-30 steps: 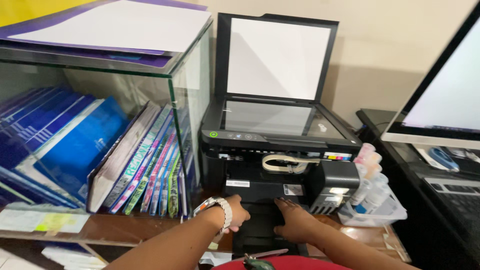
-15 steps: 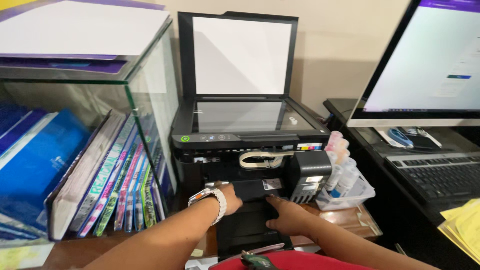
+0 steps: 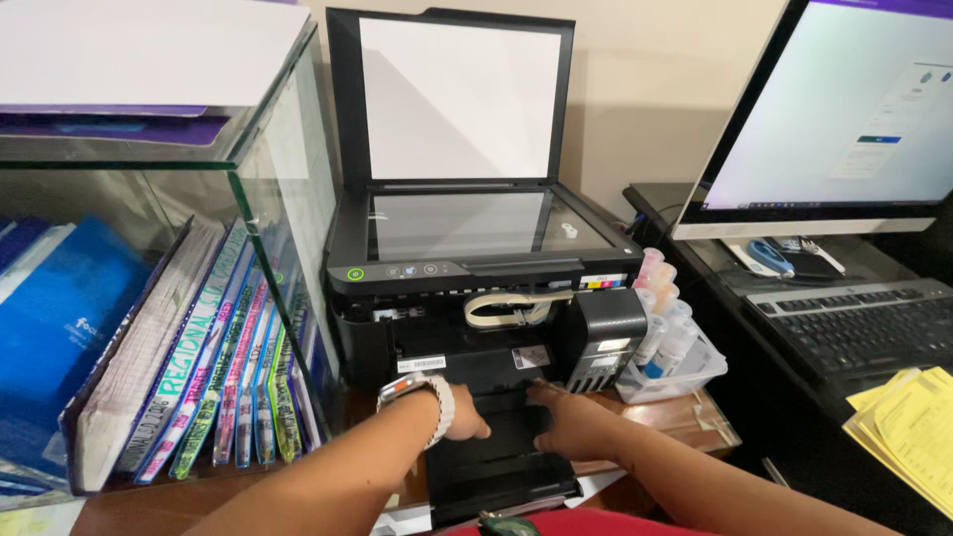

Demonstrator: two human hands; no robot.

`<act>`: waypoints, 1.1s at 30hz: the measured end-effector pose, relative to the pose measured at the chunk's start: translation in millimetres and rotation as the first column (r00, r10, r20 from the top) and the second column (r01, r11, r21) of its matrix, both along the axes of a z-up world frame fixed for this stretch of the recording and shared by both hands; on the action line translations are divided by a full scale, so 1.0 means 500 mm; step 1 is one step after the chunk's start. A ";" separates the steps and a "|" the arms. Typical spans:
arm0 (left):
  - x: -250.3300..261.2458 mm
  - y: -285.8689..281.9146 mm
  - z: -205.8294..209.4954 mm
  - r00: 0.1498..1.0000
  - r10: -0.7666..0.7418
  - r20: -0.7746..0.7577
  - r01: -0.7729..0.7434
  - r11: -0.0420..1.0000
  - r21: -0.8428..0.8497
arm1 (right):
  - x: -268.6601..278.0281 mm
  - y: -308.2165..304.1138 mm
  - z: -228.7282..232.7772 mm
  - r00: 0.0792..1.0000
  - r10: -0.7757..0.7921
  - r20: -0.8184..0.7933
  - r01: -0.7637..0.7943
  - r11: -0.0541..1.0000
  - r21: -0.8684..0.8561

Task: The person takes sheets of paper from a stack, aligns them, and places them into the printer's rear paper feed. They then open the printer's scanner lid, pull out the internal ink/cartridge access area, adjust the ink tank holder and cable, and close the lid again.

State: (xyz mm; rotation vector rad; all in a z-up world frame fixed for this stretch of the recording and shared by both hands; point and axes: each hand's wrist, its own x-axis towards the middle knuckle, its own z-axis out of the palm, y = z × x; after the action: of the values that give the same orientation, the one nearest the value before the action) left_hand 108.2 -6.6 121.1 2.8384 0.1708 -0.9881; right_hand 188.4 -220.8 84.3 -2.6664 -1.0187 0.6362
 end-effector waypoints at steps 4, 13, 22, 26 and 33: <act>-0.004 0.003 -0.007 0.999 -0.021 0.027 0.020 0.999 0.046 | 0.007 -0.004 -0.046 0.998 0.047 0.045 -0.049 0.998 0.044; 0.121 0.026 -0.035 0.895 0.240 0.375 -0.112 0.936 -0.332 | 0.021 -0.028 -0.020 0.999 0.040 0.007 -0.040 0.999 -0.010; 0.221 0.060 -0.087 0.581 0.705 0.406 -0.388 0.679 -0.624 | -0.011 -0.039 0.018 0.992 -0.025 -0.120 0.026 1.000 0.008; 0.257 0.097 -0.120 0.544 0.754 0.368 -0.383 0.614 -0.690 | -0.003 -0.053 0.021 0.987 0.025 -0.161 -0.017 0.998 0.052; 0.293 0.121 -0.176 0.475 0.844 0.249 -0.364 0.447 -0.817 | 0.029 -0.055 0.059 0.979 0.001 -0.201 0.006 0.999 0.037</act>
State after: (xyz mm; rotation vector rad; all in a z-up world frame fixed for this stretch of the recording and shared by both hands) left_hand 254.4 53.9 33.2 1.9073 0.6411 0.1563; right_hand 202.8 -248.4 114.0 -2.5084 -0.9609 0.8575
